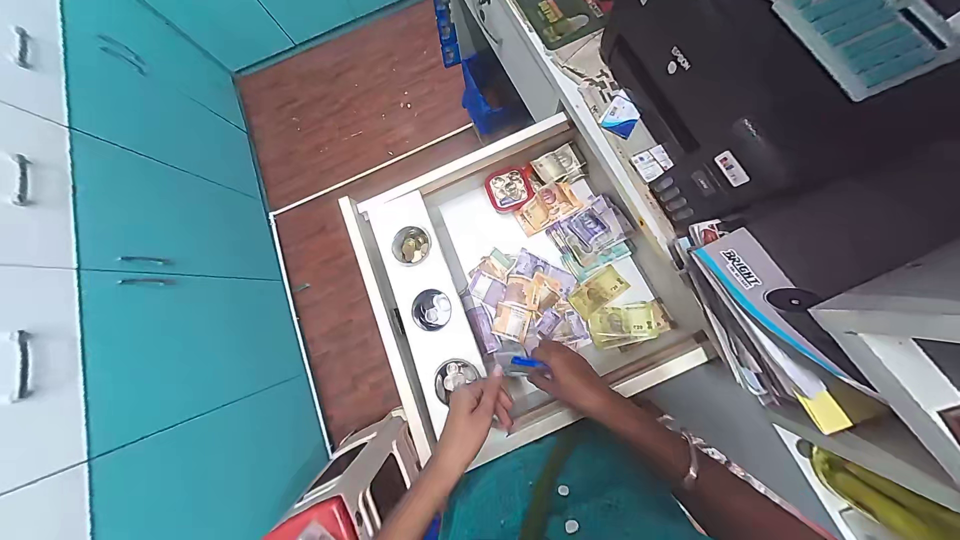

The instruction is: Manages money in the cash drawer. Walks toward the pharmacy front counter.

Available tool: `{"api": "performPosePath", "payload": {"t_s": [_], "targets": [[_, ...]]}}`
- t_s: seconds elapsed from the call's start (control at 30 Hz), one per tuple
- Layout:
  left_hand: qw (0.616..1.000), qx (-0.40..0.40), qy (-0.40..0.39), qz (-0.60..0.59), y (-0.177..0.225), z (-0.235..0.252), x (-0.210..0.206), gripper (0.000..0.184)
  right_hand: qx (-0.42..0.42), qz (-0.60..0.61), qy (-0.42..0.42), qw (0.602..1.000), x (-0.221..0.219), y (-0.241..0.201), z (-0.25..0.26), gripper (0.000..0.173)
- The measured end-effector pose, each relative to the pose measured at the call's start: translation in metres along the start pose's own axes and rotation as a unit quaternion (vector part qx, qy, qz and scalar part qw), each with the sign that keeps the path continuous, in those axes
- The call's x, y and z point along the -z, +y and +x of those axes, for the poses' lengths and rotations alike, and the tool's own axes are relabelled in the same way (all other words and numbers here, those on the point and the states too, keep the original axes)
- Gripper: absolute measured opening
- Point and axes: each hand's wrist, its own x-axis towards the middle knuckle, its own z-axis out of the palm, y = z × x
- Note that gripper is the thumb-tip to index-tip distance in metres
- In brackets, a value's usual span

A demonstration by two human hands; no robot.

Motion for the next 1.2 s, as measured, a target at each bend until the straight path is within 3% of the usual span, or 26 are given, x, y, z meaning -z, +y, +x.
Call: {"api": "performPosePath", "payload": {"t_s": [0.03, 0.1, 0.17, 0.27, 0.33, 0.4, 0.47, 0.53, 0.6, 0.77, 0.87, 0.93, 1.03, 1.13, 1.2], "targets": [[0.988, 0.086, -0.041, -0.120, -0.001, -0.007, -0.005, 0.061, 0.019, 0.012, 0.024, 0.999, 0.002, -0.004, -0.017, 0.029], [0.919, 0.196, -0.090, -0.331, -0.008, -0.010, -0.015, 0.063, 0.102, 0.021, 0.085, 0.991, -0.006, -0.008, -0.044, 0.022], [0.849, 0.243, -0.062, -0.466, -0.008, -0.006, -0.025, 0.054, 0.206, 0.015, 0.100, 0.973, -0.014, -0.008, -0.057, 0.012], [0.821, 0.242, 0.025, -0.516, -0.003, 0.007, -0.033, 0.031, 0.236, 0.067, 0.016, 0.969, -0.007, -0.003, -0.057, 0.016], [0.834, 0.209, 0.038, -0.509, -0.003, 0.014, -0.033, 0.030, 0.128, 0.118, 0.052, 0.983, 0.013, 0.014, -0.050, 0.030], [0.847, 0.190, 0.043, -0.495, -0.002, 0.018, -0.031, 0.031, -0.109, 0.029, 0.126, 0.986, 0.048, 0.032, -0.042, 0.045], [0.858, 0.169, 0.043, -0.483, -0.002, 0.020, -0.027, 0.031, -0.310, -0.058, 0.183, 0.931, 0.071, 0.061, -0.027, 0.058], [0.865, 0.148, 0.043, -0.477, -0.003, 0.020, -0.025, 0.031, -0.411, -0.082, 0.200, 0.886, 0.080, 0.089, -0.019, 0.062], [0.875, 0.131, 0.042, -0.464, -0.004, 0.018, -0.026, 0.037, -0.441, -0.076, 0.198, 0.872, 0.082, 0.095, -0.020, 0.052], [0.919, 0.071, 0.040, -0.386, -0.006, 0.020, -0.030, 0.055, -0.334, -0.070, 0.275, 0.899, 0.071, 0.053, -0.056, 0.026], [0.943, 0.057, 0.071, -0.320, -0.002, 0.026, -0.030, 0.058, -0.208, -0.144, 0.313, 0.916, 0.056, 0.005, -0.091, 0.026], [0.954, 0.035, 0.088, -0.286, -0.003, 0.032, -0.028, 0.057, -0.134, -0.159, 0.239, 0.948, 0.061, -0.018, -0.112, 0.028], [0.970, 0.006, 0.066, -0.235, -0.003, 0.041, -0.023, 0.065, 0.002, -0.132, 0.048, 0.990, 0.084, -0.032, -0.119, 0.022], [0.986, 0.035, -0.003, -0.165, 0.003, 0.034, -0.019, 0.071, 0.096, -0.061, -0.012, 0.993, 0.088, -0.039, -0.081, 0.024], [0.982, 0.021, -0.065, -0.175, 0.000, 0.027, -0.019, 0.069, 0.099, 0.002, 0.023, 0.995, 0.079, -0.040, -0.051, 0.027]]}}
